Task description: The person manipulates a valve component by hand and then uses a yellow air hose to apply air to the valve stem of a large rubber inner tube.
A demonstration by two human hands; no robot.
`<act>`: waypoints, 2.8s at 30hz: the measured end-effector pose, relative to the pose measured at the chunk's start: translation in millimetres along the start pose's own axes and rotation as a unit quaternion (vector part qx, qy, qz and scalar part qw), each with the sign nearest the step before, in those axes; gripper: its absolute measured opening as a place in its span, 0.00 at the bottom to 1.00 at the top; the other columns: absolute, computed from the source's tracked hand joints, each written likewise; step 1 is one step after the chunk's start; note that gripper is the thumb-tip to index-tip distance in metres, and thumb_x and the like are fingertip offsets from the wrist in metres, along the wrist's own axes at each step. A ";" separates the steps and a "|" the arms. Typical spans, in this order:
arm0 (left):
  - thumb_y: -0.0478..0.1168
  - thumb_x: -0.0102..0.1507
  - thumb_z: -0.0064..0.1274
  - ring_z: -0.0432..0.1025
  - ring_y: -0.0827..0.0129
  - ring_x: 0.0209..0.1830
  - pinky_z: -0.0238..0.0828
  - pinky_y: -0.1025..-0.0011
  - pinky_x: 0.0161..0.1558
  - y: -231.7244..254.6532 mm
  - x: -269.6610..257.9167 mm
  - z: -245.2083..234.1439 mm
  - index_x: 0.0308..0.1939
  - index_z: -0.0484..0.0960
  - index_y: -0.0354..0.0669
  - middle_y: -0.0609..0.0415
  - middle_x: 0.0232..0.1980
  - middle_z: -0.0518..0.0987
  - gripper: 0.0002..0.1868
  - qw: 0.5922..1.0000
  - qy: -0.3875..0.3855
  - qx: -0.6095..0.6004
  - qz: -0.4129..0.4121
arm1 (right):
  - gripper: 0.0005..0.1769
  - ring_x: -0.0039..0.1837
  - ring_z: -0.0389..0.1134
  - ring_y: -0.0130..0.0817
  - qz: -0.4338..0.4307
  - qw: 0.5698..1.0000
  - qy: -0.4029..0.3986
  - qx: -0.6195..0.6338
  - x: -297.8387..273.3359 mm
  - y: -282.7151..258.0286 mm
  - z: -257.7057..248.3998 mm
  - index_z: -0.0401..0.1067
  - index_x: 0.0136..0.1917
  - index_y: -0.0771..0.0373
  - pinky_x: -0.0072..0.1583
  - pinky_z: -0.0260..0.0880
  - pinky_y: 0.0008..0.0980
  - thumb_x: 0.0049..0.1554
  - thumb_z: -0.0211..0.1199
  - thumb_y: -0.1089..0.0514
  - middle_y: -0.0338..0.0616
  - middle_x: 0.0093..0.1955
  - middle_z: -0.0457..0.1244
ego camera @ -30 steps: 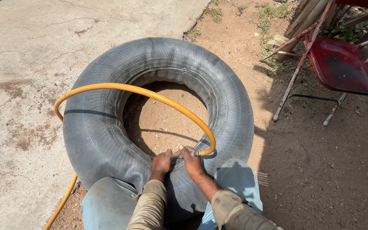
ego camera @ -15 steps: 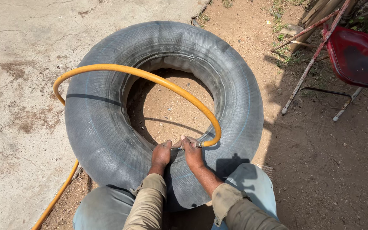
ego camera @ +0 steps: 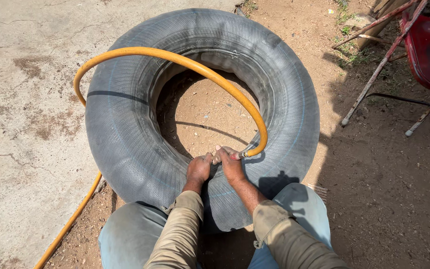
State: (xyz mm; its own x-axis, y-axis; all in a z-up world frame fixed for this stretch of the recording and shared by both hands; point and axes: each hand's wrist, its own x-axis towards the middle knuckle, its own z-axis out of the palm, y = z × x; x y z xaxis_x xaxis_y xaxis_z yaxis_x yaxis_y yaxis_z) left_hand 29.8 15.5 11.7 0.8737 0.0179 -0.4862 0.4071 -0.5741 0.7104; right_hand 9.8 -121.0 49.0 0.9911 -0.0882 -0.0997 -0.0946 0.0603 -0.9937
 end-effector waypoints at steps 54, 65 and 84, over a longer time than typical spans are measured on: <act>0.63 0.64 0.32 0.70 0.43 0.64 0.62 0.54 0.66 30.6 30.8 -23.0 0.53 0.84 0.37 0.34 0.61 0.77 0.37 1.000 -0.020 -0.011 0.010 | 0.22 0.35 0.64 0.29 -0.017 0.999 0.046 -0.007 41.6 -15.7 16.8 0.66 0.36 0.65 0.42 0.69 0.30 0.68 0.52 0.49 0.41 0.30 0.62; 0.62 0.67 0.34 0.72 0.41 0.62 0.64 0.53 0.65 34.4 21.4 -8.8 0.51 0.84 0.32 0.31 0.58 0.78 0.36 1.000 -0.010 0.019 0.016 | 0.24 0.36 0.65 0.31 0.006 0.996 0.093 -0.001 38.6 0.6 -4.3 0.69 0.35 0.65 0.43 0.68 0.32 0.67 0.55 0.48 0.43 0.32 0.65; 0.61 0.67 0.34 0.75 0.41 0.55 0.66 0.52 0.61 41.5 -4.8 -33.6 0.46 0.86 0.37 0.33 0.52 0.81 0.33 0.998 0.014 -0.051 0.036 | 0.22 0.35 0.60 0.32 0.046 0.995 -0.013 0.086 32.4 -18.5 9.6 0.63 0.31 0.61 0.40 0.63 0.34 0.65 0.57 0.52 0.40 0.30 0.58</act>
State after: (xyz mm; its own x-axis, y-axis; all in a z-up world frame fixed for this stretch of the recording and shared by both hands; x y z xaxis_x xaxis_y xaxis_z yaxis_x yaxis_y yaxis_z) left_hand 51.4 19.2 60.6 0.9078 0.0031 -0.4194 0.3673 -0.4887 0.7914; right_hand 44.6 -115.5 64.6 0.9814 -0.0483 -0.1859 -0.1696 0.2372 -0.9565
